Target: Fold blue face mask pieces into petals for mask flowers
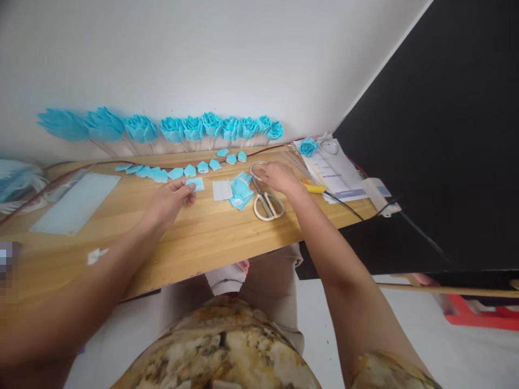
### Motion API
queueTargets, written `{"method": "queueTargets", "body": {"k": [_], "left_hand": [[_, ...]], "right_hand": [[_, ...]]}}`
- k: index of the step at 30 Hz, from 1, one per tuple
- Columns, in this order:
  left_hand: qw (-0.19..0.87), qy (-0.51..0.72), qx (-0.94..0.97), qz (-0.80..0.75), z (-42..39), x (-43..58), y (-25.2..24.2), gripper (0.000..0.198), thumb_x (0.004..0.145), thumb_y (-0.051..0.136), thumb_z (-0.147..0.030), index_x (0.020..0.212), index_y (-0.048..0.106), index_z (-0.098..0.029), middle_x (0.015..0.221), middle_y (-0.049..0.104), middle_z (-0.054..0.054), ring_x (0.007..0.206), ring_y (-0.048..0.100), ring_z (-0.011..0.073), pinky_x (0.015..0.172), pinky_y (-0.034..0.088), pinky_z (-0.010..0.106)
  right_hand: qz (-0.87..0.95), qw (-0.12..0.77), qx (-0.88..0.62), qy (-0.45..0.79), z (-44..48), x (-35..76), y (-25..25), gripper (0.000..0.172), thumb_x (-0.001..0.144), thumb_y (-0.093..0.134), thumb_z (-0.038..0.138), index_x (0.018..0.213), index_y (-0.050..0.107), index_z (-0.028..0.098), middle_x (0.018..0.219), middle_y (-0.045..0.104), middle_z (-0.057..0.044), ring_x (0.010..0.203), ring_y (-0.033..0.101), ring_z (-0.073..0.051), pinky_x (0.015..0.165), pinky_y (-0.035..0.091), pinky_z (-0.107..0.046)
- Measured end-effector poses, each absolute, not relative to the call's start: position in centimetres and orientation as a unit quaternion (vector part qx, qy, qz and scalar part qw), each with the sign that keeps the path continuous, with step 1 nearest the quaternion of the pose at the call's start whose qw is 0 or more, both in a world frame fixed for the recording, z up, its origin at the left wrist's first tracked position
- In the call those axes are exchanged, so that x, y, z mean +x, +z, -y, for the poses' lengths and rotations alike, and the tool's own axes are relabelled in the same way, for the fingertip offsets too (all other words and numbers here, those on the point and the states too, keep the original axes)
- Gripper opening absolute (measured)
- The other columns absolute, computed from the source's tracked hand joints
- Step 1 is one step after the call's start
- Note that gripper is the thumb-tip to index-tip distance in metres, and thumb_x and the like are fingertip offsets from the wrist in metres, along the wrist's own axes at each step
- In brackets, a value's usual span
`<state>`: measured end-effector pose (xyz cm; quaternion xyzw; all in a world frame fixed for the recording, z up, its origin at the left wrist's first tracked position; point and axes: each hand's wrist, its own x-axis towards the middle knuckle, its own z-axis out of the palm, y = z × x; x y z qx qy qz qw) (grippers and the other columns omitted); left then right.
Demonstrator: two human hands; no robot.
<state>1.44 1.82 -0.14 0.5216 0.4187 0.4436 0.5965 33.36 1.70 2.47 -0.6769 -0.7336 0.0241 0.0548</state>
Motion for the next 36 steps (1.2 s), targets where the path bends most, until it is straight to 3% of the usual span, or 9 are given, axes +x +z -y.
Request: {"method": "queueTargets", "body": {"k": [6,10,13,15,17,19,24,31,36], "left_hand": [[0.559,0.457,0.565,-0.4,-1.8,1.2,0.4,0.022,0.073,0.074,-0.036,0.068,0.061,-0.018,0.057,0.058,-0.002,0.052,0.047,0.0096,0.052,0.037,0.024],[0.518,0.484,0.604,-0.364,-1.5,0.9,1.3,0.027,0.075,0.078,-0.041,0.069,0.063,-0.019,0.074,0.066,0.002,0.057,0.049,0.0103,0.054,0.037,0.025],[0.483,0.512,0.647,-0.292,-0.8,0.5,2.5,0.035,0.08,0.078,-0.044,0.064,0.06,-0.019,0.109,0.072,0.009,0.094,0.067,0.0197,0.073,0.05,0.03],[0.468,0.509,0.682,-0.239,-0.3,0.3,3.3,0.038,0.085,0.077,-0.044,0.064,0.058,-0.018,0.126,0.069,0.011,0.121,0.063,0.0262,0.095,0.051,0.038],[0.47,0.485,0.711,-0.195,-0.1,0.1,3.7,0.035,0.087,0.076,-0.043,0.068,0.059,-0.019,0.133,0.066,0.012,0.129,0.06,0.028,0.105,0.047,0.043],[0.487,0.449,0.729,-0.171,0.0,-0.1,3.6,0.031,0.089,0.075,-0.041,0.072,0.06,-0.019,0.13,0.068,0.013,0.124,0.063,0.0269,0.101,0.05,0.042],[0.475,0.414,0.756,-0.179,-0.2,0.1,2.5,0.021,0.088,0.072,-0.033,0.076,0.061,-0.02,0.096,0.074,0.009,0.092,0.069,0.0202,0.083,0.053,0.035],[0.324,0.377,0.843,-0.204,0.7,0.7,3.5,0.012,0.084,0.066,-0.025,0.074,0.062,-0.022,0.089,0.075,0.007,0.086,0.067,0.0207,0.083,0.051,0.036],[0.301,0.374,0.854,-0.202,0.7,0.9,3.6,0.013,0.086,0.063,-0.025,0.073,0.061,-0.022,0.086,0.075,0.007,0.083,0.067,0.0204,0.08,0.051,0.035]], "right_hand": [[0.718,0.052,-0.694,0.027,-0.6,34.0,1.9,0.02,0.096,0.057,0.024,0.1,0.074,0.015,0.106,0.078,-0.014,0.097,0.068,-0.025,0.081,0.045,-0.032],[0.725,0.176,-0.656,0.114,0.6,33.1,4.2,0.019,0.096,0.055,0.028,0.1,0.069,0.017,0.098,0.076,-0.009,0.087,0.067,-0.022,0.077,0.047,-0.032],[0.75,0.248,-0.542,0.287,2.3,30.7,6.5,0.02,0.095,0.058,0.039,0.096,0.066,0.021,0.095,0.076,-0.005,0.081,0.067,-0.019,0.076,0.05,-0.031],[0.759,0.245,-0.496,0.343,3.4,28.8,7.9,0.024,0.095,0.059,0.043,0.1,0.067,0.021,0.094,0.076,-0.005,0.081,0.067,-0.018,0.074,0.049,-0.031],[0.777,0.225,-0.474,0.349,4.1,27.0,8.8,0.024,0.093,0.062,0.042,0.098,0.068,0.02,0.093,0.075,-0.005,0.081,0.066,-0.018,0.072,0.047,-0.03],[0.786,0.22,-0.462,0.347,4.4,25.9,9.1,0.022,0.092,0.064,0.04,0.096,0.069,0.019,0.092,0.074,-0.005,0.079,0.065,-0.017,0.071,0.046,-0.029],[0.784,0.239,-0.441,0.365,3.9,25.5,8.4,0.022,0.091,0.065,0.04,0.095,0.068,0.018,0.09,0.072,-0.004,0.075,0.064,-0.015,0.069,0.046,-0.028],[0.847,0.206,-0.424,0.246,4.1,25.9,7.4,0.018,0.093,0.063,0.035,0.091,0.073,0.02,0.082,0.073,-0.001,0.073,0.062,-0.014,0.069,0.042,-0.026],[0.867,0.209,-0.4,0.209,4.0,26.1,7.1,0.017,0.091,0.06,0.025,0.097,0.074,0.02,0.087,0.074,-0.002,0.076,0.062,-0.015,0.071,0.041,-0.026]]}}
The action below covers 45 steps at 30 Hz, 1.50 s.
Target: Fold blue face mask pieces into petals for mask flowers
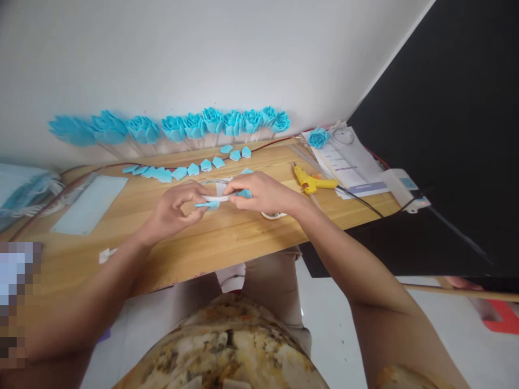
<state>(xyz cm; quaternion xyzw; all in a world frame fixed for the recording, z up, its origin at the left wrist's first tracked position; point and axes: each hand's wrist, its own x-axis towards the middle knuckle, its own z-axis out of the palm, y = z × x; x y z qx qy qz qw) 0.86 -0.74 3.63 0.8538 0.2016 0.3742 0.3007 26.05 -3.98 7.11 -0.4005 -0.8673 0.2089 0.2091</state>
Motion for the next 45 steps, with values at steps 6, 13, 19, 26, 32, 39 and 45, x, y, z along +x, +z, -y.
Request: {"method": "queueTargets", "body": {"k": [6,13,19,26,32,39,45], "left_hand": [[0.306,0.38,0.848,-0.206,0.8,0.9,3.6,0.012,0.086,0.065,-0.024,0.075,0.064,-0.022,0.085,0.075,0.007,0.079,0.066,0.0198,0.078,0.05,0.035],[0.278,0.374,0.863,-0.197,0.9,1.1,3.6,0.013,0.087,0.062,-0.023,0.074,0.062,-0.022,0.084,0.075,0.007,0.08,0.066,0.02,0.077,0.05,0.035],[0.275,0.369,0.864,-0.205,1.0,1.1,3.8,0.015,0.087,0.061,-0.024,0.072,0.062,-0.023,0.083,0.075,0.007,0.078,0.066,0.0197,0.076,0.05,0.034],[0.289,0.367,0.854,-0.228,0.9,1.1,3.6,0.014,0.085,0.063,-0.026,0.072,0.063,-0.023,0.085,0.075,0.008,0.08,0.067,0.0203,0.077,0.05,0.035],[0.287,0.368,0.855,-0.228,0.9,1.1,3.5,0.015,0.085,0.063,-0.026,0.07,0.063,-0.023,0.085,0.076,0.007,0.079,0.066,0.02,0.076,0.049,0.034],[0.289,0.356,0.855,-0.243,1.0,1.2,3.5,0.017,0.084,0.063,-0.027,0.068,0.061,-0.023,0.082,0.075,0.007,0.078,0.065,0.0207,0.076,0.049,0.035],[0.269,0.36,0.864,-0.228,0.8,1.2,3.4,0.018,0.086,0.06,-0.027,0.069,0.061,-0.023,0.082,0.075,0.007,0.076,0.065,0.0201,0.074,0.048,0.035]], "right_hand": [[0.865,0.228,-0.404,0.19,4.0,26.1,6.7,0.025,0.088,0.053,0.017,0.099,0.075,0.02,0.092,0.075,-0.003,0.079,0.064,-0.015,0.075,0.044,-0.026],[0.857,0.248,-0.402,0.205,3.9,26.2,6.1,0.015,0.091,0.062,0.027,0.094,0.075,0.02,0.09,0.075,-0.003,0.079,0.064,-0.016,0.074,0.044,-0.026],[0.866,0.25,-0.391,0.185,3.5,26.2,5.8,0.016,0.089,0.059,0.024,0.094,0.074,0.02,0.089,0.074,-0.004,0.08,0.064,-0.017,0.076,0.045,-0.028],[0.858,0.268,-0.392,0.197,3.2,26.4,5.2,0.026,0.086,0.052,0.014,0.097,0.074,0.021,0.093,0.076,-0.004,0.084,0.066,-0.017,0.08,0.047,-0.029],[0.858,0.269,-0.385,0.209,3.2,26.2,5.3,0.014,0.089,0.062,0.025,0.093,0.074,0.021,0.091,0.075,-0.004,0.081,0.065,-0.016,0.077,0.046,-0.028],[0.863,0.273,-0.38,0.192,3.1,26.1,5.1,0.013,0.088,0.059,0.023,0.091,0.072,0.021,0.09,0.074,-0.003,0.082,0.064,-0.017,0.078,0.046,-0.028],[0.86,0.278,-0.382,0.191,3.1,25.9,5.1,0.014,0.085,0.058,0.019,0.089,0.071,0.021,0.087,0.073,-0.003,0.079,0.063,-0.017,0.076,0.045,-0.028]]}}
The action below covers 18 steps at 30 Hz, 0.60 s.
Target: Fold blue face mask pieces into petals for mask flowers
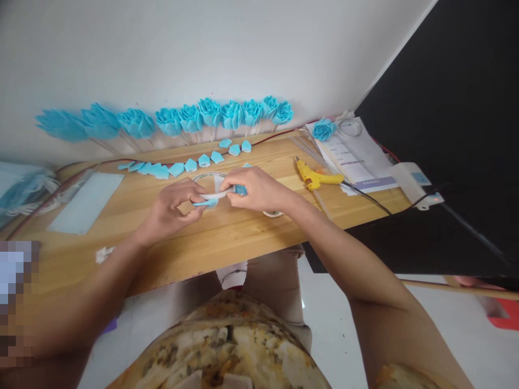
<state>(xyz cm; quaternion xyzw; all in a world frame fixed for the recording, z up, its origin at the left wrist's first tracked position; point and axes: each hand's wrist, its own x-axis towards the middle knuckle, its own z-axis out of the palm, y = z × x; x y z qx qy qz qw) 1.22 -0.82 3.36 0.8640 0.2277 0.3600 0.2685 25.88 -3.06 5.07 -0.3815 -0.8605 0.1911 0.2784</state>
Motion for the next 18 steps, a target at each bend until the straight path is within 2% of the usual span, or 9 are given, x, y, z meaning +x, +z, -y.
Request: {"method": "queueTargets", "body": {"k": [6,9,12,18], "left_hand": [[0.265,0.362,0.864,-0.227,0.73,1.17,3.2,0.017,0.087,0.062,-0.026,0.071,0.062,-0.022,0.082,0.075,0.008,0.077,0.065,0.0205,0.075,0.048,0.036],[0.264,0.362,0.866,-0.223,0.77,1.18,3.2,0.017,0.088,0.062,-0.026,0.071,0.062,-0.022,0.081,0.075,0.007,0.077,0.065,0.0203,0.075,0.047,0.036],[0.262,0.372,0.866,-0.209,0.8,1.2,3.17,0.016,0.088,0.062,-0.023,0.072,0.063,-0.021,0.081,0.075,0.007,0.076,0.065,0.0197,0.073,0.047,0.035],[0.249,0.383,0.867,-0.198,0.56,1.17,2.69,0.015,0.088,0.064,-0.02,0.073,0.062,-0.02,0.08,0.074,0.006,0.074,0.064,0.0176,0.071,0.047,0.033]], "right_hand": [[0.849,0.29,-0.386,0.213,3.09,26.02,5.09,0.023,0.085,0.053,0.015,0.092,0.074,0.021,0.089,0.075,-0.004,0.081,0.065,-0.017,0.078,0.046,-0.029],[0.85,0.29,-0.38,0.222,3.21,26.07,5.24,0.019,0.088,0.056,0.02,0.093,0.074,0.02,0.093,0.076,-0.005,0.085,0.067,-0.018,0.081,0.047,-0.03],[0.853,0.287,-0.38,0.214,3.21,26.04,5.17,0.014,0.089,0.061,0.026,0.091,0.073,0.02,0.089,0.075,-0.004,0.081,0.066,-0.017,0.079,0.047,-0.029],[0.858,0.291,-0.376,0.196,2.97,26.05,4.66,0.014,0.087,0.059,0.021,0.09,0.072,0.021,0.087,0.074,-0.002,0.08,0.063,-0.016,0.077,0.045,-0.028]]}}
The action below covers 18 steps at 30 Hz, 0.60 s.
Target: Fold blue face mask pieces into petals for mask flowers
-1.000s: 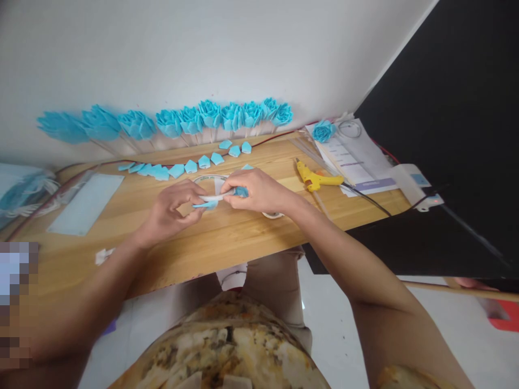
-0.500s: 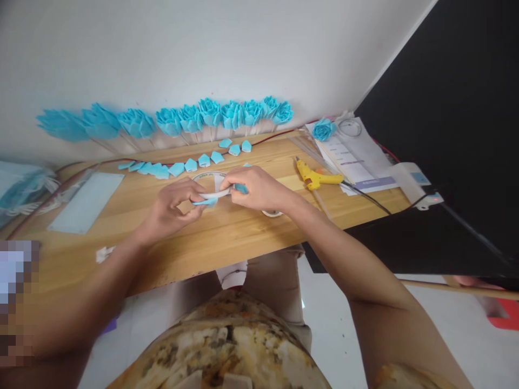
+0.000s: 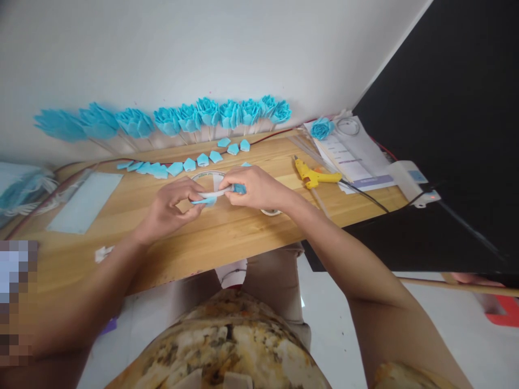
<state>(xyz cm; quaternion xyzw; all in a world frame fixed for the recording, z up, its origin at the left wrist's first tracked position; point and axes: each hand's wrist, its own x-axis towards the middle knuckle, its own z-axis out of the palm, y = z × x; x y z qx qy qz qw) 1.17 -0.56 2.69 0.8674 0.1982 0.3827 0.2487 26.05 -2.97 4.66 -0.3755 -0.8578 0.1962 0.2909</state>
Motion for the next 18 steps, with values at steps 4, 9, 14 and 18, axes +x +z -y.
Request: {"method": "queueTargets", "body": {"k": [4,9,14,18], "left_hand": [[0.219,0.406,0.871,-0.168,0.44,1.22,2.37,0.013,0.088,0.064,-0.015,0.076,0.062,-0.019,0.082,0.074,0.005,0.073,0.064,0.0166,0.07,0.047,0.031],[0.207,0.417,0.871,-0.156,0.45,1.28,2.4,0.013,0.087,0.065,-0.012,0.076,0.062,-0.019,0.081,0.073,0.005,0.072,0.064,0.0159,0.069,0.047,0.031],[0.203,0.413,0.875,-0.15,0.46,1.25,2.43,0.013,0.089,0.064,-0.013,0.077,0.062,-0.019,0.081,0.074,0.005,0.074,0.064,0.0161,0.07,0.048,0.031],[0.206,0.412,0.873,-0.163,0.43,1.19,2.38,0.013,0.088,0.064,-0.013,0.076,0.062,-0.019,0.081,0.074,0.005,0.073,0.063,0.0161,0.07,0.047,0.031]], "right_hand": [[0.86,0.294,-0.371,0.19,2.87,25.98,4.56,0.016,0.084,0.058,0.017,0.09,0.073,0.02,0.086,0.073,-0.002,0.078,0.063,-0.016,0.075,0.044,-0.028],[0.85,0.303,-0.376,0.209,2.71,25.99,4.51,0.026,0.08,0.052,0.01,0.09,0.074,0.02,0.086,0.075,-0.001,0.079,0.064,-0.016,0.075,0.045,-0.027],[0.854,0.308,-0.357,0.219,2.77,26.08,4.62,0.022,0.085,0.054,0.014,0.092,0.074,0.021,0.091,0.077,-0.002,0.084,0.067,-0.016,0.08,0.048,-0.028],[0.855,0.302,-0.368,0.205,2.8,25.99,4.55,0.013,0.087,0.061,0.024,0.09,0.073,0.02,0.088,0.076,-0.002,0.08,0.065,-0.016,0.077,0.047,-0.028]]}}
